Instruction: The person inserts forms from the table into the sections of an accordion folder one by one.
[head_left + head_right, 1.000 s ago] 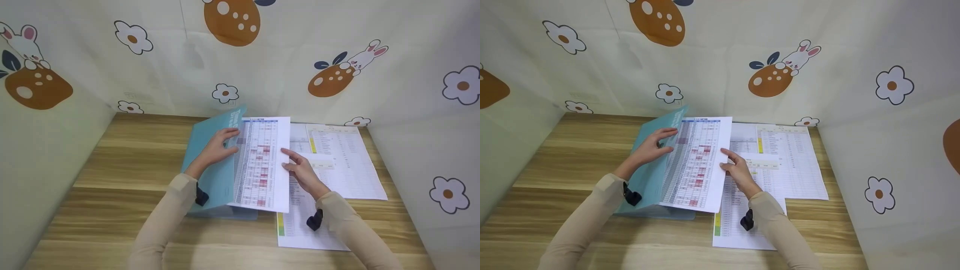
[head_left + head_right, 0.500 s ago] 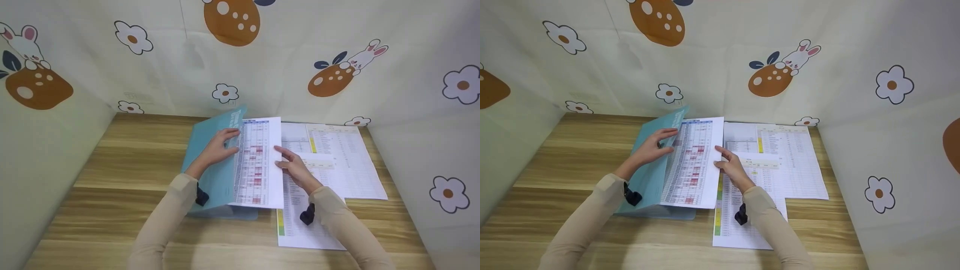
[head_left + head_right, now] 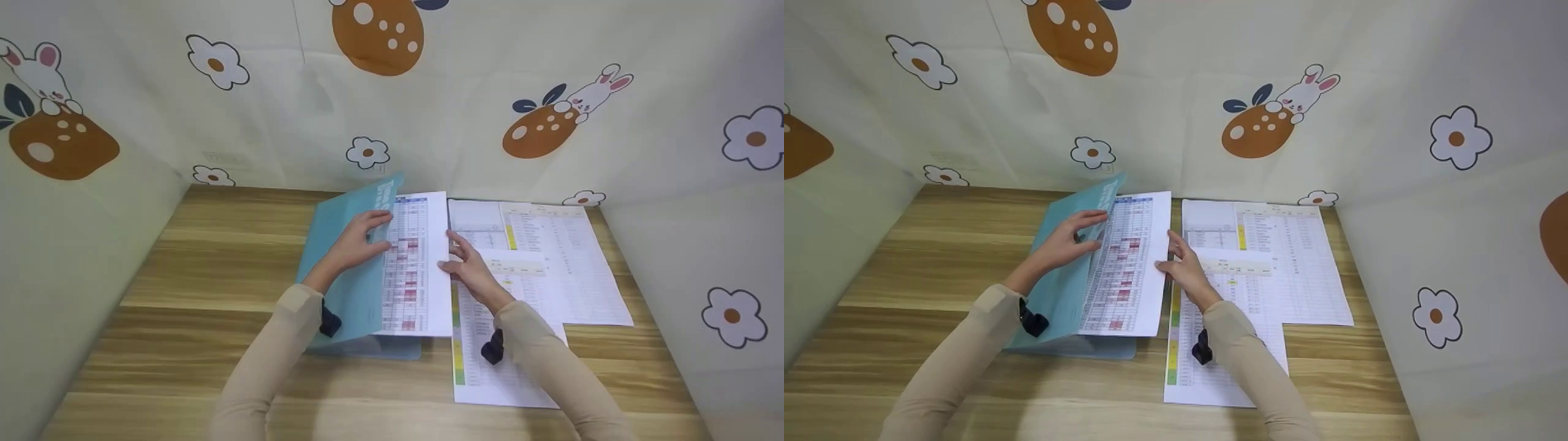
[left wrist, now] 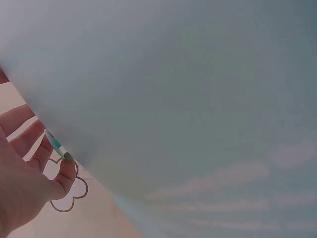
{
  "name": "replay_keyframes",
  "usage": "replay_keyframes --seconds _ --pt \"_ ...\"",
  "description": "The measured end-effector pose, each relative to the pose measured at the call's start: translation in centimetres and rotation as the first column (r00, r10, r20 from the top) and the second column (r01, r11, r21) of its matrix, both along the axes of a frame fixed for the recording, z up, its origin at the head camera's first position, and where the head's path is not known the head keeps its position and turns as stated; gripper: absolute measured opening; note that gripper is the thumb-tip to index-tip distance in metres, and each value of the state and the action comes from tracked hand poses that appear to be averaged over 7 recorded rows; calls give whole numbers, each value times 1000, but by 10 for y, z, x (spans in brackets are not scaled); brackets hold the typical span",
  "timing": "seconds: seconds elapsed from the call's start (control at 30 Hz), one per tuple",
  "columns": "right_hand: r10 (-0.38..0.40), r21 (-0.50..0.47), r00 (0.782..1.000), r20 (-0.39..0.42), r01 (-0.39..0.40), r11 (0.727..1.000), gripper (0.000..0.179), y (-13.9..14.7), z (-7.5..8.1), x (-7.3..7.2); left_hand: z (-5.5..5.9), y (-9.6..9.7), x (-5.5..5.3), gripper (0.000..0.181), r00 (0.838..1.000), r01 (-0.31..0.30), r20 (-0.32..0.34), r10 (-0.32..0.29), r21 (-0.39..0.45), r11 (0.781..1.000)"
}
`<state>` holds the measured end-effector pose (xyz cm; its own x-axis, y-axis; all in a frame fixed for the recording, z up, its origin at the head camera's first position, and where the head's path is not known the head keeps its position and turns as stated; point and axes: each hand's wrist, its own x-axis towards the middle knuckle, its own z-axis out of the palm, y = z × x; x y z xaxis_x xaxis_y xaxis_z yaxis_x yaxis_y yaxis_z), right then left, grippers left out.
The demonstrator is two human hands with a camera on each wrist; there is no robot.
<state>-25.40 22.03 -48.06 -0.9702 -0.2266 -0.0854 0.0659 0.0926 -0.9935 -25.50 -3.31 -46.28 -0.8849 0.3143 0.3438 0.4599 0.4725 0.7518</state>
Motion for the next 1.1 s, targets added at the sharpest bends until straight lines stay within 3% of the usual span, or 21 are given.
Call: replay_keyframes --seconds 0.1,0.27,0.6,0.87,1.1 --pt "-16 16 1000 -9 16 1000 70 -5 -2 0 -1 -1 -1 51 1000 8 -21 -8 0 1000" --pt "-29 18 999 -27 30 999 69 -11 -5 1 -1 0 -2 51 1000 3 1 -3 8 1000" --pt "33 17 998 -59 -32 999 62 -12 -6 8 -1 -1 -1 51 1000 12 4 -12 14 1000" --pt "157 88 986 -49 -152 984 65 -14 19 40 -1 -1 -1 50 1000 20 4 -20 25 999" --pt "213 104 977 9 -213 972 51 -11 13 54 1 -1 -1 50 1000 16 -11 -16 4 1000"
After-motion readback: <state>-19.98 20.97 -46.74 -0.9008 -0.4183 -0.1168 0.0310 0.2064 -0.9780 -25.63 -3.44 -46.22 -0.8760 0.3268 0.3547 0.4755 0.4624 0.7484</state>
